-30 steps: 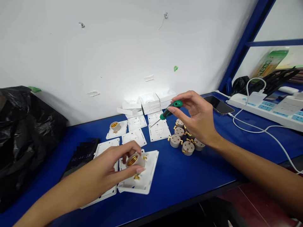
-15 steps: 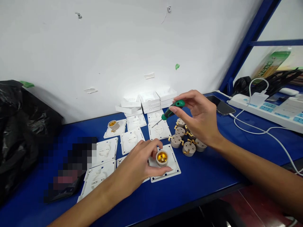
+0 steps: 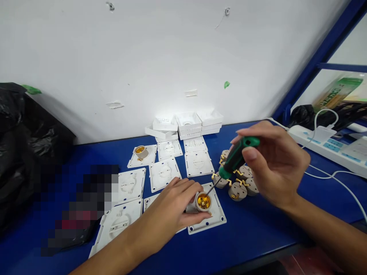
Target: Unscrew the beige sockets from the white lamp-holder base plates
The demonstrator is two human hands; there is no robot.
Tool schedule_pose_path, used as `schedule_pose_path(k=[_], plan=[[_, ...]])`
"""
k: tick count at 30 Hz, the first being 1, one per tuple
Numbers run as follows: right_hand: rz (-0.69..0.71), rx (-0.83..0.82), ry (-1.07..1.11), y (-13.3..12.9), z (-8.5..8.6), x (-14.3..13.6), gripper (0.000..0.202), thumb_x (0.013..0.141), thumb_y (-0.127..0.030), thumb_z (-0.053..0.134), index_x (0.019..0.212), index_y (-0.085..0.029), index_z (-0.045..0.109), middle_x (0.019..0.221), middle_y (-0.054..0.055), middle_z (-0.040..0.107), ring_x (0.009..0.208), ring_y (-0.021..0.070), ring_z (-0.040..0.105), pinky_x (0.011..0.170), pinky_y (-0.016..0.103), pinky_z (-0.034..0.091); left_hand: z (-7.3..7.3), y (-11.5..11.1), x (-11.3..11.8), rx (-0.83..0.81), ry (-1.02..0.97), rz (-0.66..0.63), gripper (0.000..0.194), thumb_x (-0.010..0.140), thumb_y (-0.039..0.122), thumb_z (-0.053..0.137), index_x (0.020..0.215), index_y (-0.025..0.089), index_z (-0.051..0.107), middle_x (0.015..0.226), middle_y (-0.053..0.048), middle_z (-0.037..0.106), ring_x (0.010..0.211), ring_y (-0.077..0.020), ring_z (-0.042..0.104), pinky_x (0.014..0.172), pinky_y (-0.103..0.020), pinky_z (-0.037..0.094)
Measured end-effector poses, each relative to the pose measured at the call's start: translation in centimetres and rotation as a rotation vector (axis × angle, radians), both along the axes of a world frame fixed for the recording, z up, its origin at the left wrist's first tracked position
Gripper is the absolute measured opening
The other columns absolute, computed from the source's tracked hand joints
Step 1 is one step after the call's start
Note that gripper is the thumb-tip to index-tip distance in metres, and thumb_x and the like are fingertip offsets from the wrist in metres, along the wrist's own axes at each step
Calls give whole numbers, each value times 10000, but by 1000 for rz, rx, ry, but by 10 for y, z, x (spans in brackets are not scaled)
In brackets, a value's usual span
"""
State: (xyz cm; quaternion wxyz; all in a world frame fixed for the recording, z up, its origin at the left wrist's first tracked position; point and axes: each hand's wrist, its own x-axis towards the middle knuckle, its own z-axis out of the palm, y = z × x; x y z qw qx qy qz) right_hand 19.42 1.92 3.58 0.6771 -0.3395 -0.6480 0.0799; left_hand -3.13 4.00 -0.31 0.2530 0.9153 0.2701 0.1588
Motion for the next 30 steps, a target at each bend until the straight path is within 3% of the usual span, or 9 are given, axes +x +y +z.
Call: schedule_pose_path(k=[8,13,20,30], plan=[[98,-4,-284,-11,-6,-2,445,855,-156,788,1262,-316,706,917,25,763,810,235,657,604,406,550,-6,-1,-5,2,29,-26,287,982,464,679,1075,213,575,1041,-41,664,976,-271,606,908,-414,439],[78,-18,-243,-11,-7,-4,397,829,-160,816,1187,-310,730,869,18,736,750,222,642,587,397,543,-6,-2,-4,29,42,-39,291,988,472,663,1063,209,565,1022,-37,655,946,-265,609,893,-425,452],[107,45,-292,-8,-4,1,371,816,-99,806,1165,-201,737,890,30,730,796,196,641,635,347,535,-4,-3,-3,37,59,-34,291,981,445,682,1077,201,556,1026,-31,644,958,-265,606,900,-434,460],[119,-64,-388,-17,6,-2,427,891,-278,769,1309,-331,700,921,49,769,785,275,666,609,447,562,-2,-2,-2,35,62,-34,286,979,453,682,1053,201,569,1033,-39,654,981,-279,615,896,-443,472]])
